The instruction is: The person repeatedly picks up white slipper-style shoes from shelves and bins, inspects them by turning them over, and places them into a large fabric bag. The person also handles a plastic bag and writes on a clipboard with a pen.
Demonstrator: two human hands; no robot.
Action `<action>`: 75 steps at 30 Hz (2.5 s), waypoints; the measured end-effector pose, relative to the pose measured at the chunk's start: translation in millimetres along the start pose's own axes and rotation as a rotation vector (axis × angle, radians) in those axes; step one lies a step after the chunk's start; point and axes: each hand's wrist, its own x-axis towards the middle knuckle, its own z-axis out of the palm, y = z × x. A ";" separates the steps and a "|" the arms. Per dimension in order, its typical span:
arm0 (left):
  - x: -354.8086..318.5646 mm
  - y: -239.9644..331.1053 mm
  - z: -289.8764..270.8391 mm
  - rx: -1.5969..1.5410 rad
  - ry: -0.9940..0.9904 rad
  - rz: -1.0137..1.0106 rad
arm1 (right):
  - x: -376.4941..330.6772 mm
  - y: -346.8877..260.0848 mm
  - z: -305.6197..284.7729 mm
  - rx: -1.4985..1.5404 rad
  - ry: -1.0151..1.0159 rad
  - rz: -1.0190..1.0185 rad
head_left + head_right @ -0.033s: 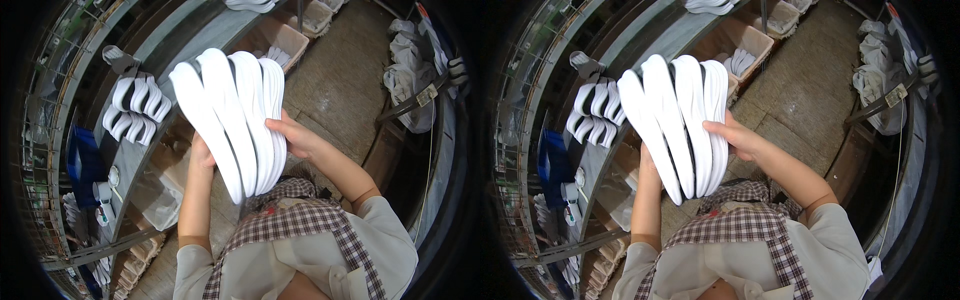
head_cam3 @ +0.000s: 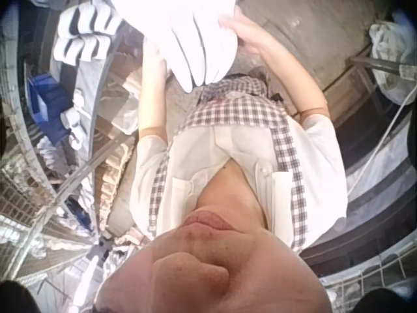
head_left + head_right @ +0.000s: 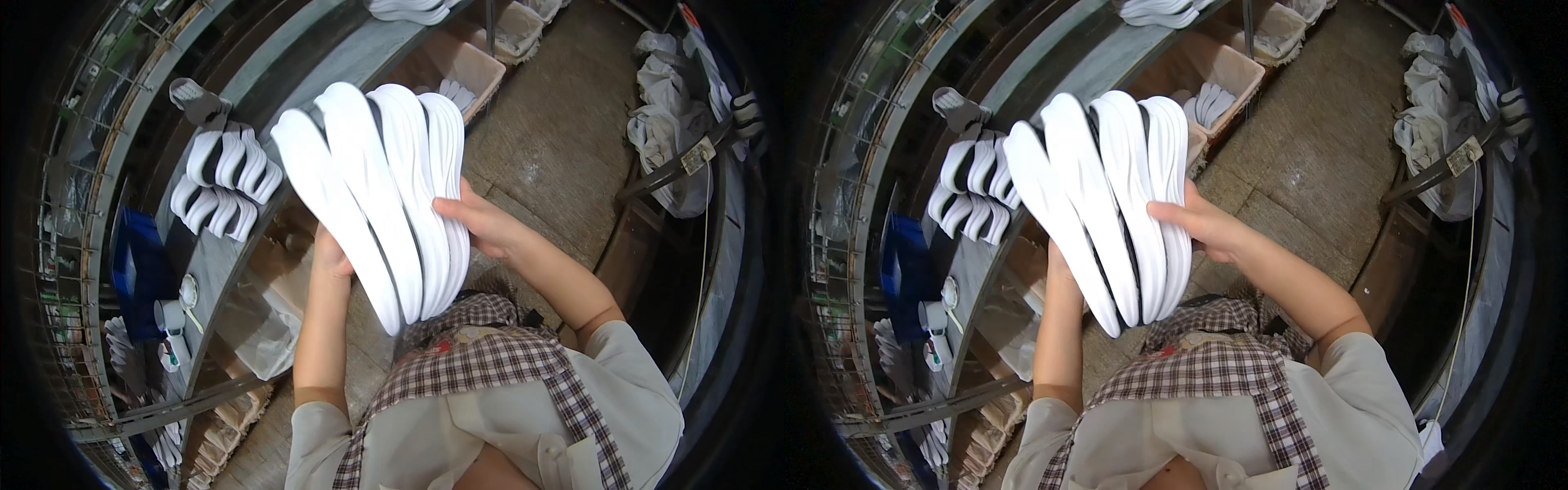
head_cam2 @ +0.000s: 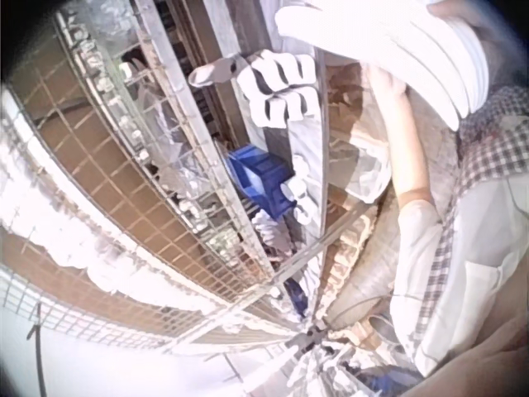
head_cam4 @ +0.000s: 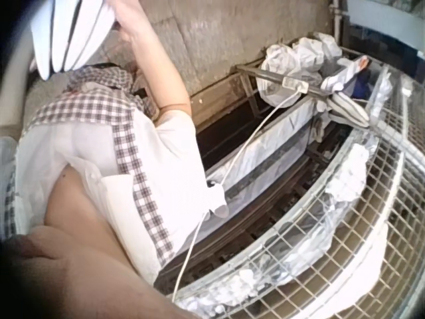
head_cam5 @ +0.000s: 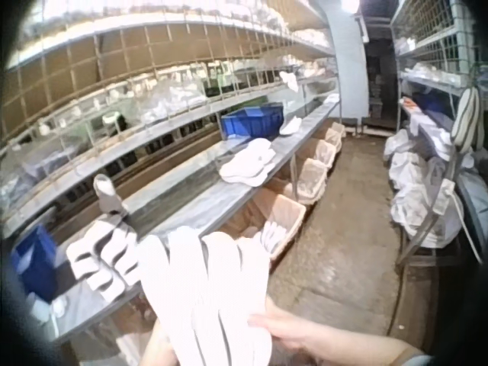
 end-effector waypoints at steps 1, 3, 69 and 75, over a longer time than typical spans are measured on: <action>-0.3 0.0 1.0 -0.019 -0.008 0.030 | 2.6 -4.2 1.1 -0.018 -0.018 -0.083; -0.9 -1.1 1.1 -0.045 0.066 0.024 | 5.1 -12.6 -0.1 -0.053 -0.039 -0.097; -67.7 -46.4 22.7 -0.443 -0.017 -0.117 | 38.7 -33.0 -53.5 -0.311 0.112 -0.156; -62.2 -38.0 -1.4 -0.568 -0.181 -0.089 | 27.6 -51.6 -48.9 -1.130 -0.298 -0.597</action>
